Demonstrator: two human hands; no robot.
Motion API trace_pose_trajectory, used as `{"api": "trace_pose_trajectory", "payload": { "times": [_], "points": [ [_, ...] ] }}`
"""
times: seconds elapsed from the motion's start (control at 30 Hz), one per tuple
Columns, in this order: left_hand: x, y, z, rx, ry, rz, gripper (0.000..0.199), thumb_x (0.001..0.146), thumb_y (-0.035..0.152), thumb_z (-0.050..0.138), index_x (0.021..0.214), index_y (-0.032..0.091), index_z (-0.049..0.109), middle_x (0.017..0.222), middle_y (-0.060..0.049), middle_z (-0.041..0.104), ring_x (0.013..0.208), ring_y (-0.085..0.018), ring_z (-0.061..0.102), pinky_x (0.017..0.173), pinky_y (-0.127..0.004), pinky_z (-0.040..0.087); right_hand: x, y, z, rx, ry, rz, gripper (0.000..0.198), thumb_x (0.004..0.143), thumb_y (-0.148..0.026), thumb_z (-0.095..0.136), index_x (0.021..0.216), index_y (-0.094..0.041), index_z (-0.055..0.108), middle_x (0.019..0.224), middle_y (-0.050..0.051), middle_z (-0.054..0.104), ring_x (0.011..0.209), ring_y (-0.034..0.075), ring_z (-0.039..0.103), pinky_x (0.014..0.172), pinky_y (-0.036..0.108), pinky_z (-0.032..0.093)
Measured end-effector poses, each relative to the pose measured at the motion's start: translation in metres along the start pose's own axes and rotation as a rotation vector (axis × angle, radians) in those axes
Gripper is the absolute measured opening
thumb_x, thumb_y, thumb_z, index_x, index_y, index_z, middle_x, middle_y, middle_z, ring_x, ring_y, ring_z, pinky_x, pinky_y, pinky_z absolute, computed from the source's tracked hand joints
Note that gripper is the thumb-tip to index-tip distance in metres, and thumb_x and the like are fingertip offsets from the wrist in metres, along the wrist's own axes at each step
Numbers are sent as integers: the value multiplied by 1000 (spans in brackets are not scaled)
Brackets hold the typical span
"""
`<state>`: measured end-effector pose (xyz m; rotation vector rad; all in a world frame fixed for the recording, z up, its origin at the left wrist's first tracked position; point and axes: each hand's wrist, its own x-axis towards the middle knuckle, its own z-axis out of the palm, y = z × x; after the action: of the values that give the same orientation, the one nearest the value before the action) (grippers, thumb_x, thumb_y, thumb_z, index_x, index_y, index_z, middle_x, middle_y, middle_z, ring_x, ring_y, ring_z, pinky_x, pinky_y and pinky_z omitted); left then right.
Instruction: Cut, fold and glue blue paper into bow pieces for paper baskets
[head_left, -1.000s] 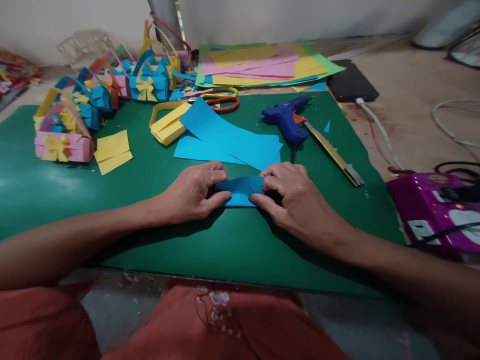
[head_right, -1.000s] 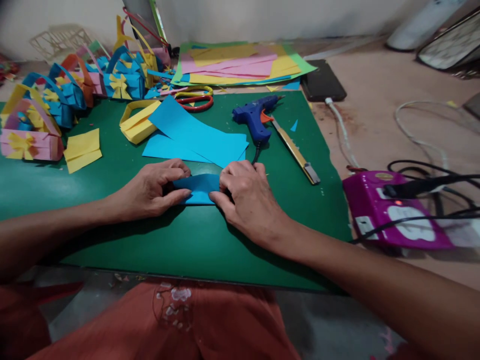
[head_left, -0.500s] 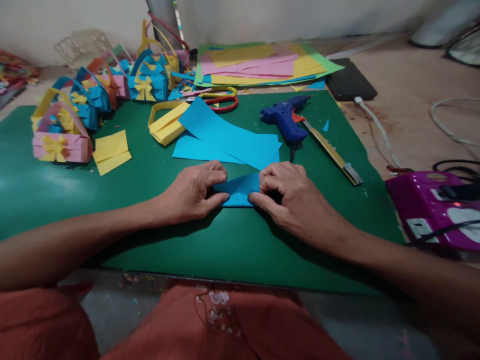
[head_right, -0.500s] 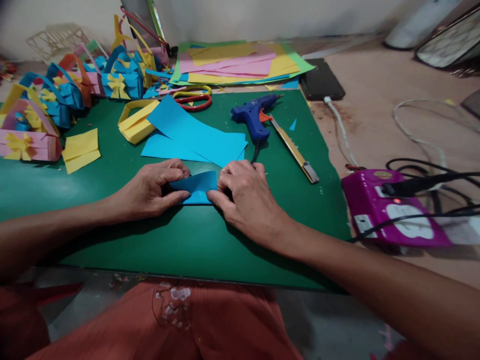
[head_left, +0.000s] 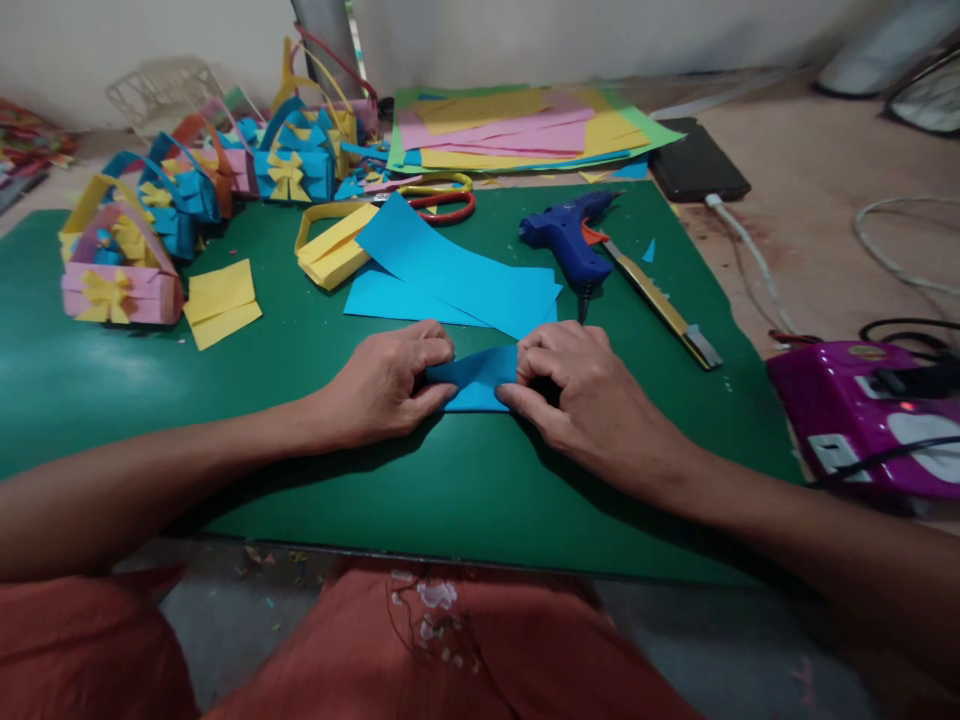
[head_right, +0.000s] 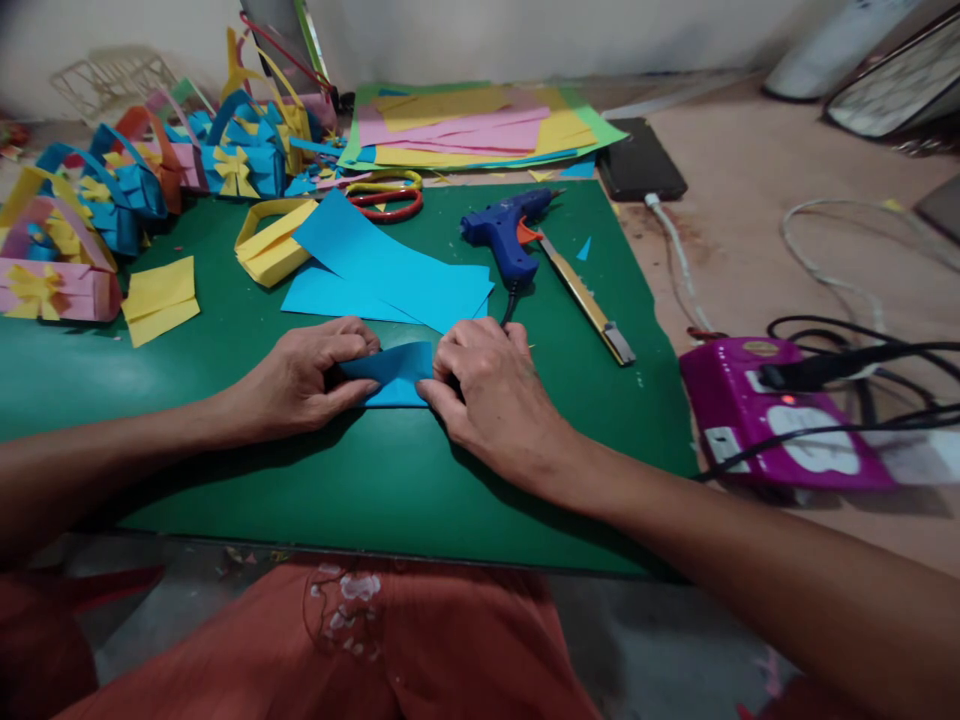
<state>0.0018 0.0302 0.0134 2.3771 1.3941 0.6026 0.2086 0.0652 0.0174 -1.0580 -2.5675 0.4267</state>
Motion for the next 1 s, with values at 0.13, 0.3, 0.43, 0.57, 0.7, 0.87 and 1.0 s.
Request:
{"api": "trace_pose_trajectory", "payload": {
  "times": [0.13,0.3,0.43,0.57,0.7,0.87,1.0],
  "points": [
    [0,-1,1,0,11,14,9,83,20,54,77,14,55,85,-5,59,72,-13,52,61,-24,40,0,1,0,-16,-2,-13,21,82,-24,51,64,-21,41,77,5,55,77,20,45,71,37,32],
    [-1,-1,1,-1,4,17,8,84,19,54,78,13,55,84,-5,57,69,-12,49,59,-24,38,1,1,0,-20,-9,0,22,81,-24,54,64,-21,40,77,5,55,76,20,45,70,37,31],
    [-1,-1,1,7,-2,9,8,84,19,54,78,13,55,84,-4,57,69,-12,50,59,-24,37,1,1,-1,-10,-8,4,23,81,-25,56,63,-21,41,76,4,54,76,19,44,70,36,31],
    [-1,-1,1,11,4,8,10,84,20,53,77,14,55,84,-4,58,70,-12,50,59,-23,37,2,2,-2,17,-13,14,22,80,-24,56,63,-20,43,76,4,53,76,18,44,71,35,31],
    [-1,-1,2,16,1,7,10,84,21,53,77,14,55,84,-4,58,67,-11,49,58,-23,36,3,3,-3,32,-35,25,23,79,-22,58,62,-20,43,74,2,53,76,18,45,72,35,30],
    [-1,0,2,16,9,9,11,84,22,53,77,13,56,82,-3,57,66,-10,48,57,-22,35,4,3,-3,45,-36,40,24,79,-21,58,61,-19,42,73,2,52,76,17,45,71,34,29],
    [-1,0,2,20,14,11,11,84,21,53,78,13,56,83,-4,58,64,-10,47,56,-22,34,4,3,-1,43,-32,40,23,79,-22,58,61,-19,43,74,2,53,76,17,44,72,35,29]
  ]
}}
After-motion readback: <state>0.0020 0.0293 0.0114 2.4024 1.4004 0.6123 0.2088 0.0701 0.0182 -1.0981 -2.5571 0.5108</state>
